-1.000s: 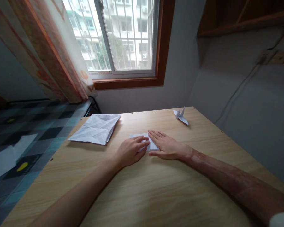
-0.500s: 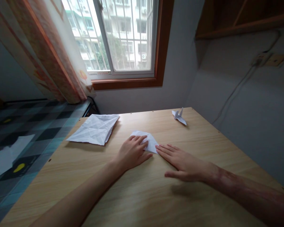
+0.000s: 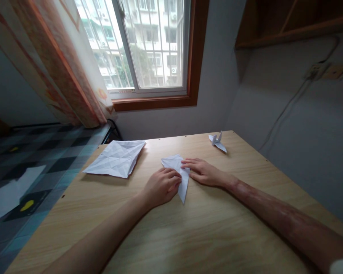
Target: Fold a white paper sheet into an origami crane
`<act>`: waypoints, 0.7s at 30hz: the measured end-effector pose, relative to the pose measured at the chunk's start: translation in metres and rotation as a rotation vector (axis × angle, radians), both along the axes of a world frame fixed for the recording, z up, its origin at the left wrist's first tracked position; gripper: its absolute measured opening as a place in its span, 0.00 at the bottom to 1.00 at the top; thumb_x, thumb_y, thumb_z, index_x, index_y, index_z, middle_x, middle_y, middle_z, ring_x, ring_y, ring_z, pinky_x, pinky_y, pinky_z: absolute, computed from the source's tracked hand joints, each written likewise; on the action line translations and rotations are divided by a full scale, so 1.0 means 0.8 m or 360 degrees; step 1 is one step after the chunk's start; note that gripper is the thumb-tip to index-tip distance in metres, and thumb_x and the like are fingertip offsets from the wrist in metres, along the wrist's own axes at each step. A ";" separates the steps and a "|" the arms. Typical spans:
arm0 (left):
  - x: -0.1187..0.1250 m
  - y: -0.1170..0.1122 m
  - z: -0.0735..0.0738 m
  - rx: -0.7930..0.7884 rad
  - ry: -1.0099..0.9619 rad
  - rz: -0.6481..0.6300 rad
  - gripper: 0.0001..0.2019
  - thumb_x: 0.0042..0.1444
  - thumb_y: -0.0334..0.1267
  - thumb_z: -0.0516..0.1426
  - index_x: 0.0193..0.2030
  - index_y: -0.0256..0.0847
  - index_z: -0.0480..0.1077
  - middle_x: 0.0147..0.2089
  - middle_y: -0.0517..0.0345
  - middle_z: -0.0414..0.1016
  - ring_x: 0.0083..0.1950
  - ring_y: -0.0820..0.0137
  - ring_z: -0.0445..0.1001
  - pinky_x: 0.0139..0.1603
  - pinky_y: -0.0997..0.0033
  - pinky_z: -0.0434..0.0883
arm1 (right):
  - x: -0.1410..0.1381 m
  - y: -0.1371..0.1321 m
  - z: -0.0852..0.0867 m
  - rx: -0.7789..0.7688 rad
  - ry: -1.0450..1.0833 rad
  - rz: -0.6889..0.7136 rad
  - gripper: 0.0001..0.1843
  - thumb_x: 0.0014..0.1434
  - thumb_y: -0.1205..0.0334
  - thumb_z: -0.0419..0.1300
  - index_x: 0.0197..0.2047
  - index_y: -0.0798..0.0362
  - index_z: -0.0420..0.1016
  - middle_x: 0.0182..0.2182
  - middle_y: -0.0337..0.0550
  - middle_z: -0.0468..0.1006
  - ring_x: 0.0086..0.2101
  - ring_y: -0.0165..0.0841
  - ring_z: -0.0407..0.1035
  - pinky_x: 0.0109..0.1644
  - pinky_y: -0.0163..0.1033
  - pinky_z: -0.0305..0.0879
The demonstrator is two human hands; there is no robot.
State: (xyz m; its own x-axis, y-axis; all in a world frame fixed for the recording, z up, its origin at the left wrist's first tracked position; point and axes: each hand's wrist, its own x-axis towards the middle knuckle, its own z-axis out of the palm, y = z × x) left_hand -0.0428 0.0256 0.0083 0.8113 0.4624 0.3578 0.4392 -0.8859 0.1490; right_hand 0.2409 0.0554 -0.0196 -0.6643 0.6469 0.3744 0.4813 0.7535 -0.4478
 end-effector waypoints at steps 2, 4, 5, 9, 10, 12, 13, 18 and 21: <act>0.002 -0.003 0.004 0.0010 0.0005 0.0089 0.07 0.71 0.40 0.58 0.47 0.44 0.79 0.51 0.50 0.86 0.54 0.57 0.83 0.60 0.53 0.76 | -0.005 0.005 0.004 0.0071 -0.0058 -0.0032 0.23 0.74 0.59 0.62 0.70 0.47 0.77 0.68 0.53 0.78 0.67 0.47 0.71 0.74 0.58 0.65; 0.007 -0.009 0.008 0.0055 0.0060 0.0229 0.14 0.68 0.52 0.63 0.44 0.43 0.78 0.48 0.46 0.84 0.51 0.52 0.82 0.57 0.48 0.77 | -0.009 0.002 0.008 0.0147 -0.0076 -0.0082 0.22 0.73 0.55 0.64 0.67 0.48 0.78 0.64 0.54 0.80 0.63 0.49 0.73 0.70 0.58 0.68; 0.010 -0.011 0.011 0.0092 0.0099 0.0294 0.17 0.65 0.56 0.65 0.42 0.42 0.77 0.47 0.44 0.84 0.51 0.49 0.82 0.56 0.46 0.77 | -0.011 -0.001 0.009 0.0184 -0.0085 -0.0112 0.21 0.73 0.55 0.64 0.66 0.49 0.79 0.61 0.54 0.81 0.60 0.49 0.74 0.68 0.57 0.69; 0.011 -0.013 0.018 0.0112 0.0230 0.0368 0.07 0.68 0.42 0.61 0.41 0.42 0.75 0.42 0.45 0.81 0.46 0.52 0.81 0.47 0.53 0.78 | -0.011 -0.011 0.008 0.0286 -0.0112 -0.0213 0.12 0.72 0.55 0.63 0.54 0.50 0.83 0.47 0.52 0.82 0.49 0.48 0.75 0.61 0.55 0.71; 0.009 -0.010 0.019 0.0086 0.0263 0.0342 0.05 0.69 0.38 0.59 0.42 0.42 0.75 0.42 0.46 0.81 0.43 0.55 0.82 0.43 0.57 0.77 | -0.010 -0.012 0.007 0.0294 -0.0104 -0.0216 0.11 0.71 0.55 0.64 0.52 0.49 0.83 0.46 0.52 0.81 0.48 0.47 0.75 0.60 0.55 0.71; 0.001 -0.003 0.021 0.0058 0.0328 0.0278 0.04 0.69 0.34 0.58 0.44 0.42 0.74 0.40 0.48 0.81 0.37 0.59 0.81 0.37 0.62 0.75 | -0.007 -0.013 0.006 0.0286 -0.0065 -0.0179 0.12 0.69 0.53 0.67 0.52 0.49 0.82 0.48 0.52 0.82 0.49 0.48 0.75 0.61 0.55 0.71; -0.003 0.000 0.021 0.0051 0.0348 0.0261 0.04 0.68 0.33 0.57 0.44 0.41 0.74 0.39 0.49 0.81 0.35 0.60 0.81 0.36 0.64 0.74 | -0.006 -0.012 0.006 0.0275 -0.0038 -0.0147 0.16 0.68 0.52 0.69 0.54 0.49 0.81 0.52 0.53 0.82 0.51 0.49 0.75 0.62 0.56 0.71; -0.018 0.012 0.030 -0.0187 0.0126 0.0370 0.08 0.70 0.33 0.55 0.39 0.41 0.75 0.35 0.54 0.81 0.31 0.65 0.79 0.34 0.68 0.72 | -0.006 -0.010 0.008 0.0223 0.0151 -0.0121 0.23 0.67 0.54 0.71 0.63 0.49 0.78 0.59 0.54 0.83 0.59 0.50 0.76 0.66 0.57 0.70; -0.018 0.021 0.036 -0.0623 -0.0398 0.0457 0.11 0.72 0.41 0.56 0.44 0.41 0.79 0.37 0.54 0.83 0.34 0.67 0.79 0.35 0.70 0.72 | -0.008 -0.008 0.010 0.0116 0.0503 -0.0337 0.07 0.70 0.56 0.68 0.48 0.48 0.84 0.46 0.48 0.88 0.49 0.46 0.80 0.61 0.54 0.73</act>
State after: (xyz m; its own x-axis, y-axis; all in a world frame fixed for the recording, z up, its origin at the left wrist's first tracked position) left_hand -0.0572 0.0424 0.0371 0.5450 0.7903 0.2800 0.5643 -0.5927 0.5747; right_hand 0.2349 0.0492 -0.0113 -0.3633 0.7216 0.5894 0.4763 0.6875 -0.5481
